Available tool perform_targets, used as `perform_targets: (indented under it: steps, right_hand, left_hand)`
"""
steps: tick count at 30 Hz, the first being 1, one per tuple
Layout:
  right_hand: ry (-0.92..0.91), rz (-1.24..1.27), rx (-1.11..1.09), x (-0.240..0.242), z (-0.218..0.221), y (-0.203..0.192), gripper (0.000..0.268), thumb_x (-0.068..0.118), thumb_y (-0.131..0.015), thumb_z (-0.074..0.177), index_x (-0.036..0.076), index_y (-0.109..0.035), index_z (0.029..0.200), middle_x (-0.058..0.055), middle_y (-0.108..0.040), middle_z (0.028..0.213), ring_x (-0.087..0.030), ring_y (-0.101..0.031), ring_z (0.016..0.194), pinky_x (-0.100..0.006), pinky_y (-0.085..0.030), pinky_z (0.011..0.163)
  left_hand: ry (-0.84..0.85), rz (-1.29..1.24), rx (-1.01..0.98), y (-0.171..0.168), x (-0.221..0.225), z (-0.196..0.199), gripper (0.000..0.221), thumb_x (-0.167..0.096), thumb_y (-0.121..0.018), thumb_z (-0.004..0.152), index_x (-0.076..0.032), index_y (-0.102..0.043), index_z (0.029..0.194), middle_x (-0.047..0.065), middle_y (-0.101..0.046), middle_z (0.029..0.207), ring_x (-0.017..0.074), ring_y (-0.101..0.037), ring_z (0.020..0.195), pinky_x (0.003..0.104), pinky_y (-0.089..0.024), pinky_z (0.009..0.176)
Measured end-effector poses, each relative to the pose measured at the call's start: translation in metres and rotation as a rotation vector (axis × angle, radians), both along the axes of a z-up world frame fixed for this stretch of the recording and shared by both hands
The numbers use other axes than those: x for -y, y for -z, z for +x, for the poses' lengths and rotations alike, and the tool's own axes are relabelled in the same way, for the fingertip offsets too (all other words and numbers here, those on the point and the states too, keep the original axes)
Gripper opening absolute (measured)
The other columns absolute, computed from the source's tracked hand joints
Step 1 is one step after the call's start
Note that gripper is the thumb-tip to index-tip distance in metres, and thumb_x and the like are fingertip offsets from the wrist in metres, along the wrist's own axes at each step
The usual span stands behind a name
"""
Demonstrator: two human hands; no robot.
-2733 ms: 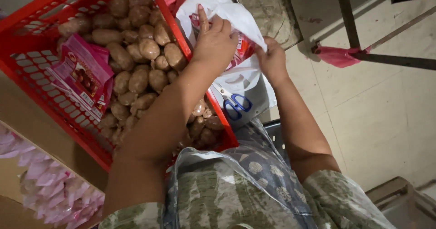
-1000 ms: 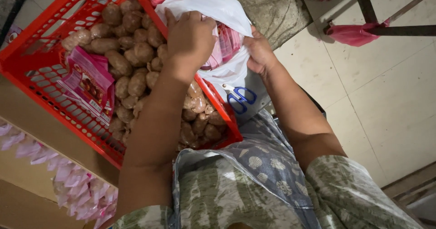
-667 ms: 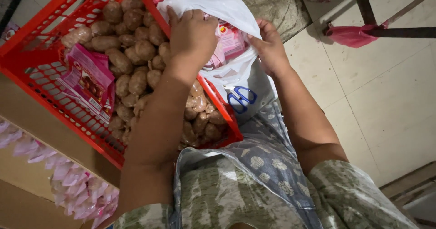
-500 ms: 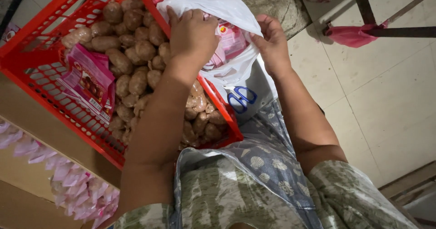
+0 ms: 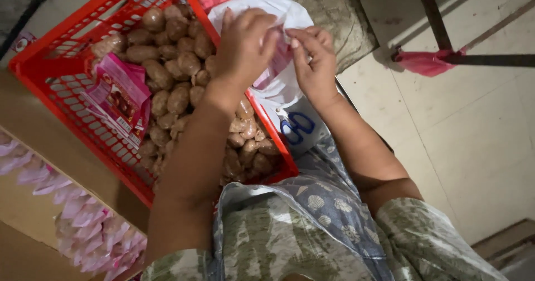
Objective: The person places small round food items into plastic bags by hand and adds pink labels to the bags from a pile.
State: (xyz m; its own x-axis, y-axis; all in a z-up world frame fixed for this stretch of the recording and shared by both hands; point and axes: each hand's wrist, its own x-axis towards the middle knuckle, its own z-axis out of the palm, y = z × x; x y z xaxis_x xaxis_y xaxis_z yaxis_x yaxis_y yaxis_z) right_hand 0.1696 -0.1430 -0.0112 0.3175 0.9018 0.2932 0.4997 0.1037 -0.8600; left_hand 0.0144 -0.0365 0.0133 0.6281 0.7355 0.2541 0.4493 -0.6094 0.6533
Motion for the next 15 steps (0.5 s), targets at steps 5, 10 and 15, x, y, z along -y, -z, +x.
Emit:
perform_targets:
  steps: [5, 10, 15]
  right_hand:
    - [0.009, -0.145, -0.11, 0.018, 0.005, 0.024, 0.042, 0.011, -0.069, 0.103, 0.01, -0.052, 0.141, -0.011, -0.056, 0.13, -0.022, -0.059, 0.111, -0.032, -0.051, 0.093]
    - [0.014, -0.099, 0.09, 0.028, 0.015, 0.016, 0.036, 0.01, -0.063, 0.101, 0.008, -0.059, 0.137, -0.011, -0.058, 0.121, -0.024, -0.057, 0.1, -0.035, -0.048, 0.079]
    - [-0.055, -0.002, 0.227, 0.033, 0.009, -0.027, 0.031, 0.006, -0.062, 0.103, 0.001, -0.056, 0.133, -0.021, -0.054, 0.131, -0.036, -0.053, 0.127, -0.045, -0.046, 0.106]
  left_hand:
    - [-0.293, 0.062, 0.503, -0.01, -0.017, -0.028, 0.017, -0.007, -0.055, 0.093, 0.0, -0.065, 0.103, 0.016, -0.07, 0.102, 0.0285, -0.069, 0.098, 0.039, -0.06, 0.089]
    - [-0.395, -0.03, 0.579, -0.038, -0.015, -0.087, 0.012, 0.001, -0.061, 0.096, -0.004, -0.069, 0.104, 0.01, -0.065, 0.103, 0.0216, -0.061, 0.099, 0.033, -0.052, 0.088]
    - [-0.582, -0.067, 0.56, -0.056, 0.013, -0.178, 0.018, -0.001, -0.072, 0.096, -0.009, -0.064, 0.109, 0.009, -0.067, 0.105, 0.0203, -0.065, 0.097, 0.032, -0.054, 0.089]
